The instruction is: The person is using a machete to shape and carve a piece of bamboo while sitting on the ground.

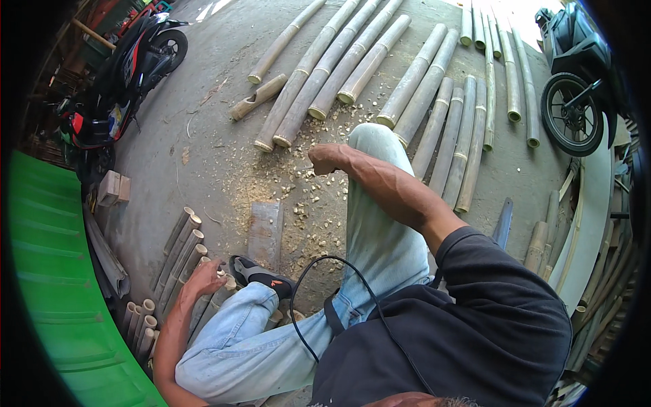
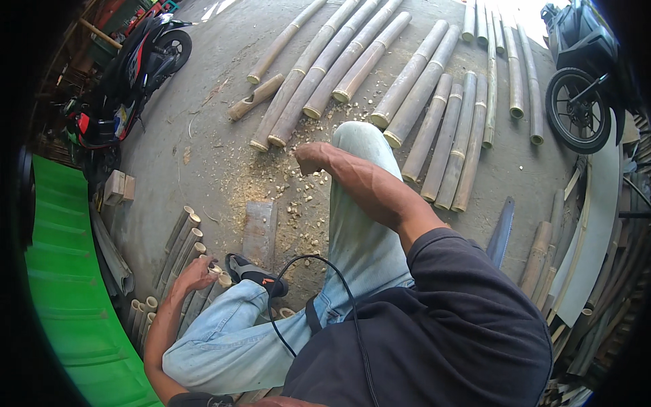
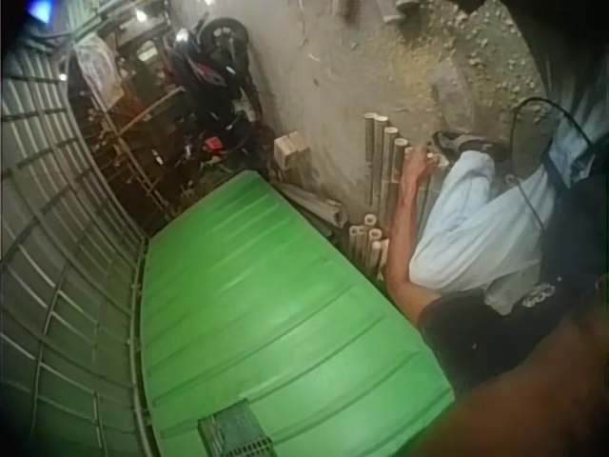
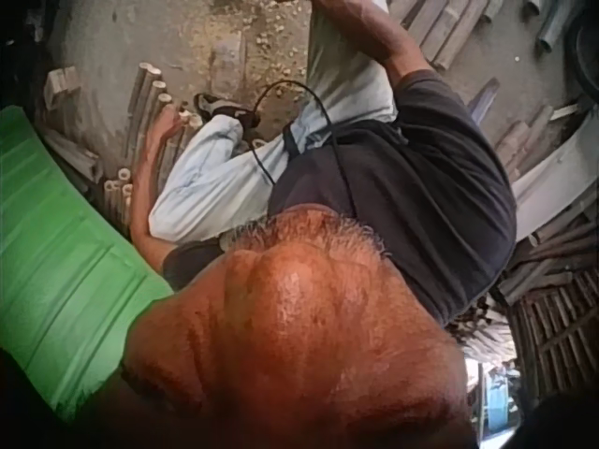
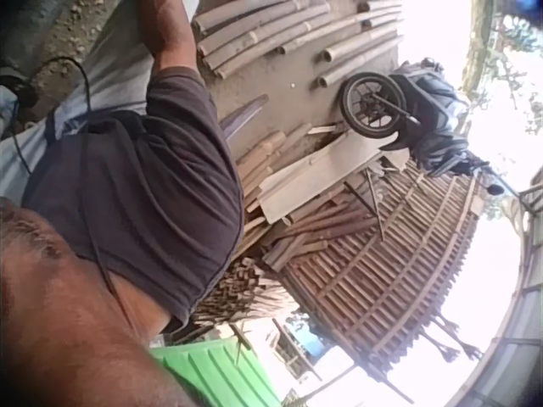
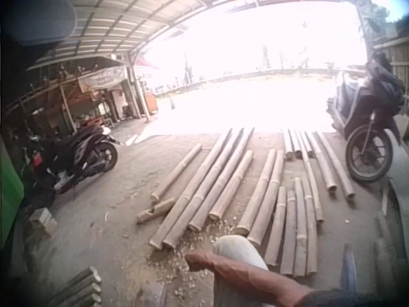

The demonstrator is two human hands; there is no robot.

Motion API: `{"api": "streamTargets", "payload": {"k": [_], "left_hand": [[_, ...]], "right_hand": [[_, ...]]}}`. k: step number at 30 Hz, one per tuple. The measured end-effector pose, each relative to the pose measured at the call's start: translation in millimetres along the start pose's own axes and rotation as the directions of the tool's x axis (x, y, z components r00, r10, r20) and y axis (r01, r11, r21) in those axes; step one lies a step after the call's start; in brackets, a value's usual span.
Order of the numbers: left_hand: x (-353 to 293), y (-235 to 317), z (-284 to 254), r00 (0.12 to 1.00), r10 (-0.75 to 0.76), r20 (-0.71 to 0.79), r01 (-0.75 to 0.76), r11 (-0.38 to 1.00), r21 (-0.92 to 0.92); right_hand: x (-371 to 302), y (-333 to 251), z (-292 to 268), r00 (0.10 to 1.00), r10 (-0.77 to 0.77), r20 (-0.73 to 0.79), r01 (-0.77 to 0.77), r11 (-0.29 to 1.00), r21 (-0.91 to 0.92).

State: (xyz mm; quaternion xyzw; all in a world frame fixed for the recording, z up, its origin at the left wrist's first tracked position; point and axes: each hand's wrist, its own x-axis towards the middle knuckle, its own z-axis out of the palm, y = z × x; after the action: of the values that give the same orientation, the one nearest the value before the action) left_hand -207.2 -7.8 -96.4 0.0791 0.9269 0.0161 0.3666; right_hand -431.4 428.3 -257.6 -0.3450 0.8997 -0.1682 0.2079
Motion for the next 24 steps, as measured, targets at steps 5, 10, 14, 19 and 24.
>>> {"api": "streamTargets", "payload": {"k": [5,10,14,19,24], "left_hand": [[3,-9,7,1.0,0.011,-0.004,-0.012,0.999,-0.038],[4,-13,8,1.0,0.02,-0.015,-0.019,1.0,0.01],[3,-10,5,1.0,0.002,-0.011,-0.002,1.0,-0.006],[0,-12,10,0.994,0.054,-0.097,-0.052,0.998,0.019],[0,-16,13,0.995,0.029,-0.092,-0.027,0.999,0.022]], "right_hand": [[-1,-1,-1,0.999,0.049,-0.023,-0.049,0.999,0.016],[-5,-5,-6,0.988,0.152,0.019,-0.153,0.987,0.041],[-15,-9,-15,0.994,0.109,-0.012,-0.108,0.992,0.07],[-20,-21,-24,0.978,0.201,0.045,-0.203,0.979,0.034],[-22,-28,-29,0.96,0.258,0.111,-0.264,0.964,0.039]]}}
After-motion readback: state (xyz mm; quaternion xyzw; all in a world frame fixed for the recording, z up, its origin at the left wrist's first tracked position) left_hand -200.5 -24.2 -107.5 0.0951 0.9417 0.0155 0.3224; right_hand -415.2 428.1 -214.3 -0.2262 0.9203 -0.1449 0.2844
